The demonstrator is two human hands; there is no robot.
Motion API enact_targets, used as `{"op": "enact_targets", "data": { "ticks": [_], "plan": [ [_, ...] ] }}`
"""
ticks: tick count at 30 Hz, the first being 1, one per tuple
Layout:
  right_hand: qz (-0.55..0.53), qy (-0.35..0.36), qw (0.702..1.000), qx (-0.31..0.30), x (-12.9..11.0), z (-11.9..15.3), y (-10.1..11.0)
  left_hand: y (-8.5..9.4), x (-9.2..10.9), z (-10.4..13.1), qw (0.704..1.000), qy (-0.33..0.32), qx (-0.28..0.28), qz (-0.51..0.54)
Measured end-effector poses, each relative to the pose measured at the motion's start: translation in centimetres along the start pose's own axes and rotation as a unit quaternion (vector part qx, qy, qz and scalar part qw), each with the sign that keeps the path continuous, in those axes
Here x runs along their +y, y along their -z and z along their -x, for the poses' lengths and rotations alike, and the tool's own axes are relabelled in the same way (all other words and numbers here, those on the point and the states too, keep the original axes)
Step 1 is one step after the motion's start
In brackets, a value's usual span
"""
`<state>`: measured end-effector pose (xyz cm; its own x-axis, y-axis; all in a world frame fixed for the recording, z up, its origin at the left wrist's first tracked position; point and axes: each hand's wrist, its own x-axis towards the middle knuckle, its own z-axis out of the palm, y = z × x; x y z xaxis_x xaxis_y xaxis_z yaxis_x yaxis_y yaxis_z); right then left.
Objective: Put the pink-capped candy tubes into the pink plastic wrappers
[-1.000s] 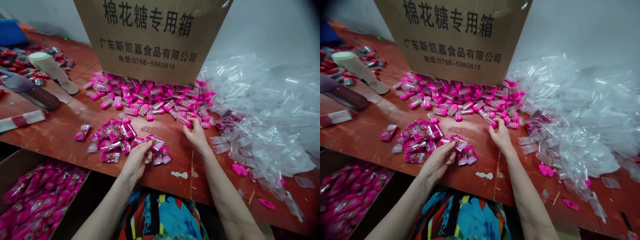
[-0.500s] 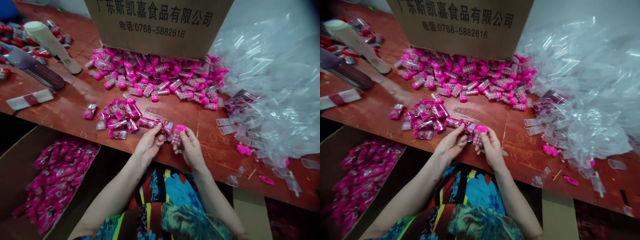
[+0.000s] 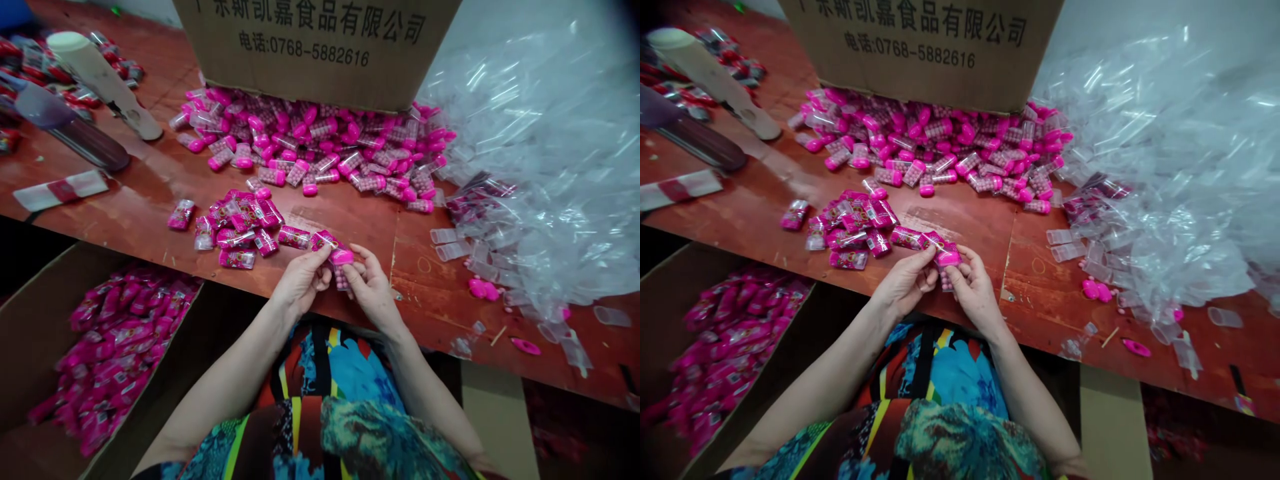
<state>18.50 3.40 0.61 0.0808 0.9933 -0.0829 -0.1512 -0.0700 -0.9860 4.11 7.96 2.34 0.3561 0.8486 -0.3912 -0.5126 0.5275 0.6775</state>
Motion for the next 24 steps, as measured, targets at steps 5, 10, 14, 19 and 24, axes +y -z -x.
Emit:
{"op": "enact_targets", "data": {
  "ticks": [5, 10, 14, 19, 24],
  "plan": [
    [0.040, 0.021, 0.998, -0.035, 0.1, 0.3, 0.4, 0.3, -0.7, 0.3, 0.997, 0.016, -0.047, -0.051],
    [0.005, -0.023, 0.997, -0.067, -0.4, 0.7, 0.7, 0.3, -0.4, 0.5, 0.996, 0.017, -0.062, -0.057],
    [-0.014, -0.008, 0.997, -0.077, 0.2, 1.9, 0.2, 0.3, -0.1, 0.5, 0.997, -0.012, -0.062, -0.046],
    [-0.125, -0.064, 0.982, -0.130, 0.2, 2.3, 0.3, 0.2, 0.1, 0.8, 0.994, -0.009, -0.082, -0.069],
    [-0.016, -0.034, 0.995, -0.092, -0.1, 1.7, 0.9, 0.1, 0.5, 0.6, 0.993, -0.011, -0.072, -0.088]
  ]
}}
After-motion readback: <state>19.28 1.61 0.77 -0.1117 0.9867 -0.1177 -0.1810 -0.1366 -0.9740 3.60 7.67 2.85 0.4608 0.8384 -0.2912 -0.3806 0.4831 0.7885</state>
